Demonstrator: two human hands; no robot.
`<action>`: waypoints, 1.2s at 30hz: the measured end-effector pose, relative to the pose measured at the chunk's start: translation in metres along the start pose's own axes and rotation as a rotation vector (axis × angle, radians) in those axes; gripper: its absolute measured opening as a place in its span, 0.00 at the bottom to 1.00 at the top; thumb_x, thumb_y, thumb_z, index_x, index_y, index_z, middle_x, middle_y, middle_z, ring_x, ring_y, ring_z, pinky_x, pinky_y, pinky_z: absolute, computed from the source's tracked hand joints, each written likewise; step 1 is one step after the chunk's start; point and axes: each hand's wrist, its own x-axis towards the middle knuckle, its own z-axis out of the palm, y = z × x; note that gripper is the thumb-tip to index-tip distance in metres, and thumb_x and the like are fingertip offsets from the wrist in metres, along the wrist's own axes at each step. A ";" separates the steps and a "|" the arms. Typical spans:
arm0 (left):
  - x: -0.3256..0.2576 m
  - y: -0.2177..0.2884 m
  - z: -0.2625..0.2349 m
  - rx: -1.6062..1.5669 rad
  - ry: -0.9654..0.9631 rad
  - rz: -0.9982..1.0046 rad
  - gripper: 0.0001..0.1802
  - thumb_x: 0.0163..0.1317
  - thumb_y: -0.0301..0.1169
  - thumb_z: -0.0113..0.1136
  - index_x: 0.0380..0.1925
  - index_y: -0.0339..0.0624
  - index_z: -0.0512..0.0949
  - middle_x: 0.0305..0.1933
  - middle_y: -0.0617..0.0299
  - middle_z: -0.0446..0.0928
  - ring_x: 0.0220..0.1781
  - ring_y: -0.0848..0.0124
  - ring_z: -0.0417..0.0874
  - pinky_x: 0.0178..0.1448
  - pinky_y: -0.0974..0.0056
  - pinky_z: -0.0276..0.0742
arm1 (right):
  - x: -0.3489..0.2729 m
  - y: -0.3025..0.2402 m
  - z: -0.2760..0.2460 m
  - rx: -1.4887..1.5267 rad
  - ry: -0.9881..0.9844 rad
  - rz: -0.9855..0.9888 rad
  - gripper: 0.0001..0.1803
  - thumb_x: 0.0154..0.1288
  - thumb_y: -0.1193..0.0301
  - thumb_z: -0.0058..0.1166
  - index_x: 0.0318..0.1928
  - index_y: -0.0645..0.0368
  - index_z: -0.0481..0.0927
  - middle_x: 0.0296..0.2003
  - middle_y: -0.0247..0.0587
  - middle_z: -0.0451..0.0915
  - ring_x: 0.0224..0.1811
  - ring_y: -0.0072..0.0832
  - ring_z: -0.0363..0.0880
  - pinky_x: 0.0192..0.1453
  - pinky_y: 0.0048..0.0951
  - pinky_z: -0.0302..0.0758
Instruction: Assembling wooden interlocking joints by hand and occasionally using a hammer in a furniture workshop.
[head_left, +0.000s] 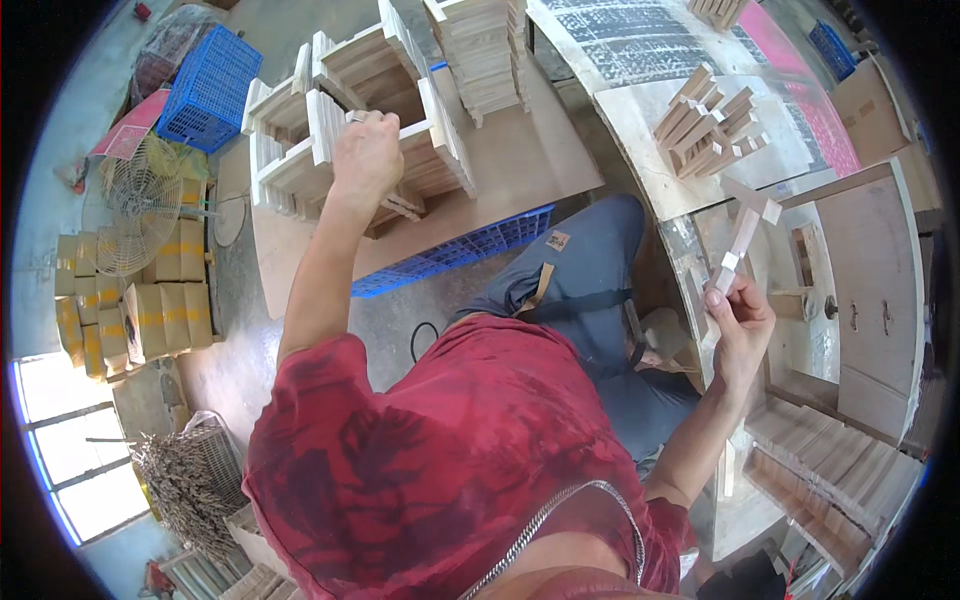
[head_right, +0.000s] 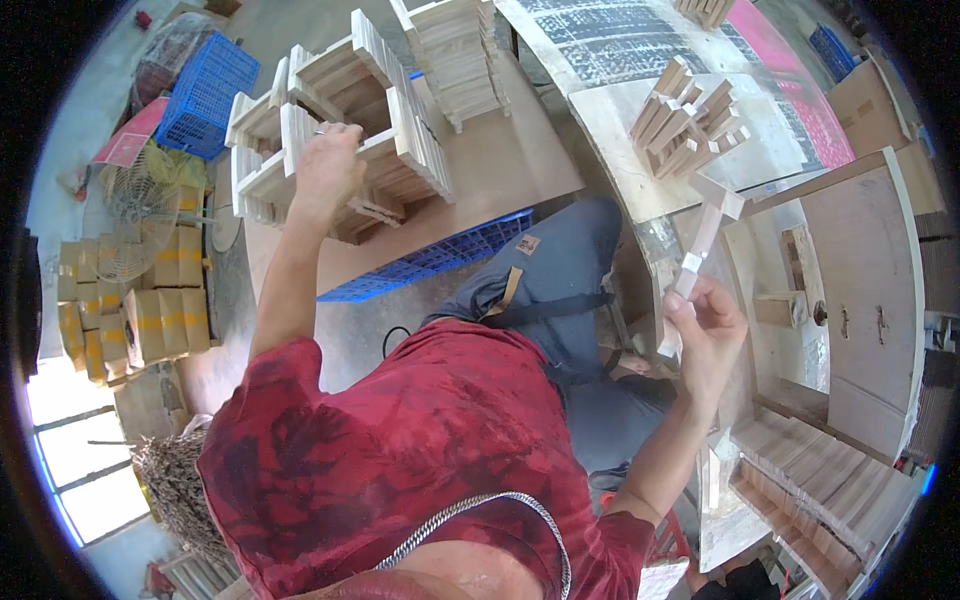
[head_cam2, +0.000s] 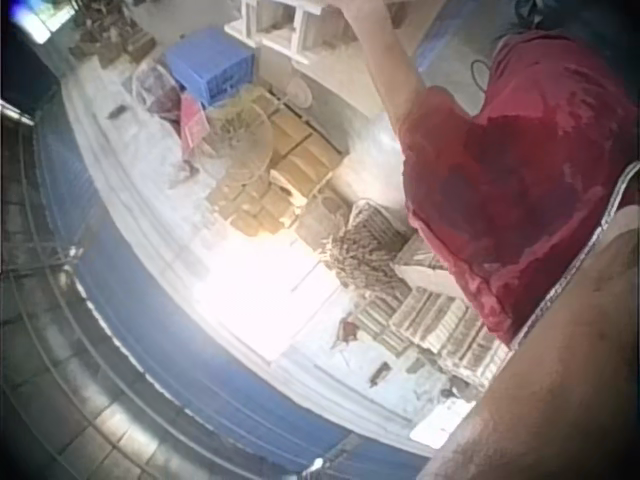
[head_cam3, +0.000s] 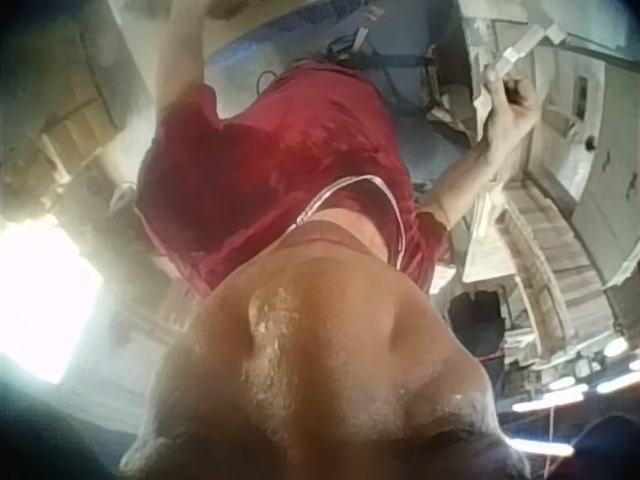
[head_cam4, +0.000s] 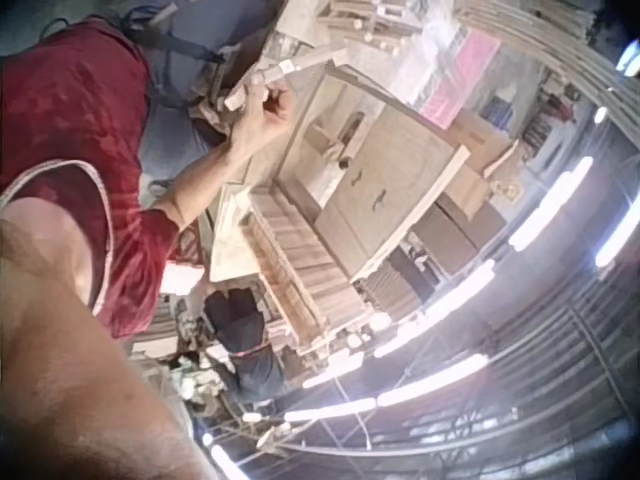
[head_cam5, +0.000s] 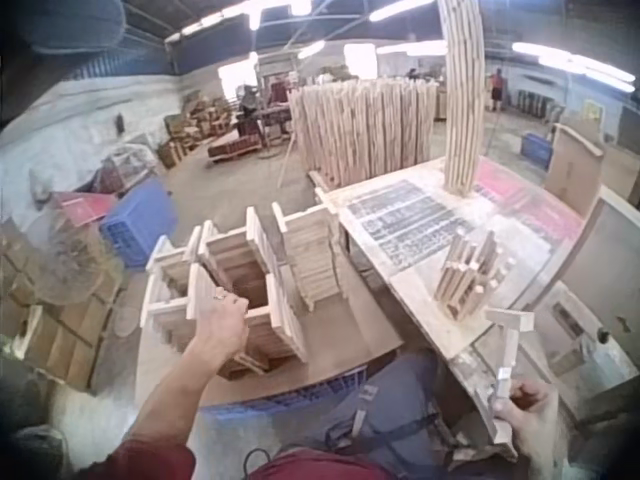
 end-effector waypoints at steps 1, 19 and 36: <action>0.004 -0.007 0.017 0.004 0.000 0.002 0.14 0.58 0.26 0.60 0.44 0.42 0.86 0.45 0.49 0.85 0.52 0.55 0.86 0.55 0.52 0.82 | 0.002 0.001 0.001 0.004 0.001 0.001 0.11 0.61 0.79 0.69 0.44 0.65 0.85 0.37 0.34 0.84 0.39 0.19 0.80 0.47 0.23 0.75; -0.004 0.153 -0.061 -1.180 -0.047 0.867 0.13 0.61 0.24 0.68 0.45 0.35 0.82 0.41 0.57 0.82 0.42 0.62 0.84 0.54 0.61 0.79 | -0.007 0.027 0.000 -0.074 0.119 0.142 0.11 0.64 0.70 0.70 0.43 0.64 0.87 0.33 0.32 0.87 0.37 0.17 0.82 0.45 0.23 0.78; -0.048 0.307 -0.050 -1.364 -0.572 1.048 0.13 0.58 0.31 0.75 0.40 0.36 0.85 0.37 0.54 0.85 0.39 0.62 0.86 0.46 0.61 0.79 | -0.097 0.057 -0.005 -0.105 0.398 0.179 0.18 0.62 0.70 0.73 0.50 0.64 0.85 0.37 0.35 0.87 0.38 0.19 0.81 0.44 0.26 0.80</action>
